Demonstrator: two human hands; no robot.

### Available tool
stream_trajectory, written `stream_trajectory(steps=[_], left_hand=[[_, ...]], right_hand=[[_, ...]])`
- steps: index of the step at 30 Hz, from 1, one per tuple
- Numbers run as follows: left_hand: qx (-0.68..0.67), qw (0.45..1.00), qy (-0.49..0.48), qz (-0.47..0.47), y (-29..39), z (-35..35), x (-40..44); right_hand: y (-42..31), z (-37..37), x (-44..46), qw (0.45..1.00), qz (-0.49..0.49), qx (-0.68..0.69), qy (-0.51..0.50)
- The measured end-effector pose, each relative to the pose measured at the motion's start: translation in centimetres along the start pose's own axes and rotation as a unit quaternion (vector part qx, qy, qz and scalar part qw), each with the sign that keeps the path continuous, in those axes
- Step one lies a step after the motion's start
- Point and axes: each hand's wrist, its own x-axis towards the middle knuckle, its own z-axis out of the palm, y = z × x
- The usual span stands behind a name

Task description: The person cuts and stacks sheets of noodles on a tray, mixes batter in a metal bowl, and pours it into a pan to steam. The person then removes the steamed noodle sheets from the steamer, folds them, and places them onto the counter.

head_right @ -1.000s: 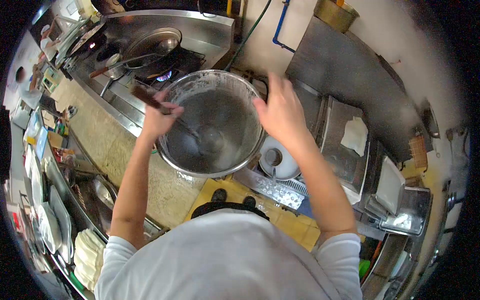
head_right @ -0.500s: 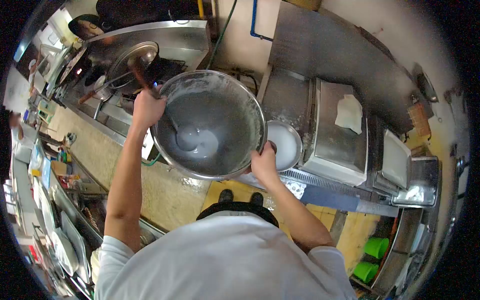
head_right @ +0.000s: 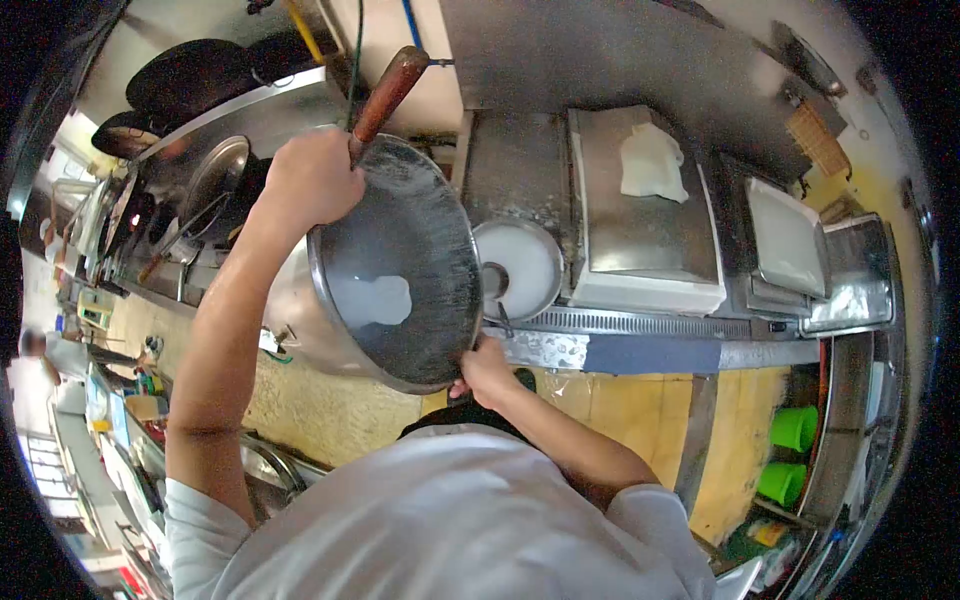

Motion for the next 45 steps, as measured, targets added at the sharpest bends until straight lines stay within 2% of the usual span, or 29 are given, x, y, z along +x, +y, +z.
stream_trajectory(steps=[3, 7, 10, 13, 18, 21, 31, 36, 45], left_hand=[[0.008, 1.000, -0.002, 0.020, 2.5, 0.0, 1.0], [0.041, 0.999, 0.009, 0.030, 5.8, -0.1, 1.7], [0.074, 0.996, -0.048, 0.018, 7.6, 0.1, 3.1], [0.076, 0.996, -0.033, 0.029, 9.0, 0.8, 3.8], [0.082, 0.995, -0.046, 0.038, 10.4, 2.2, 5.2], [0.087, 0.994, -0.062, 0.040, 11.4, 2.4, 5.9], [0.116, 0.988, -0.078, 0.064, 13.4, 4.1, 8.0], [0.122, 0.988, -0.078, 0.053, 14.5, 4.8, 8.8], [0.151, 0.985, -0.074, 0.039, 16.2, 6.2, 10.1]], right_hand=[[1.1, -1.4, 0.8, 0.999, 0.038, 0.009, 0.003], [0.5, -3.1, 0.6, 0.997, 0.049, 0.049, -0.015], [0.8, -4.5, 1.2, 0.996, 0.051, 0.063, -0.026], [-0.2, -5.4, 0.9, 0.995, 0.052, 0.081, -0.030], [-0.8, -6.9, 1.0, 0.993, 0.050, 0.089, -0.064], [0.3, -7.8, 2.7, 0.992, 0.078, 0.082, -0.048], [0.4, -9.6, 3.7, 0.978, 0.097, 0.148, -0.113], [-1.1, -9.7, 3.1, 0.980, 0.098, 0.119, -0.128], [-0.9, -11.0, 3.8, 0.967, 0.111, 0.151, -0.171]])
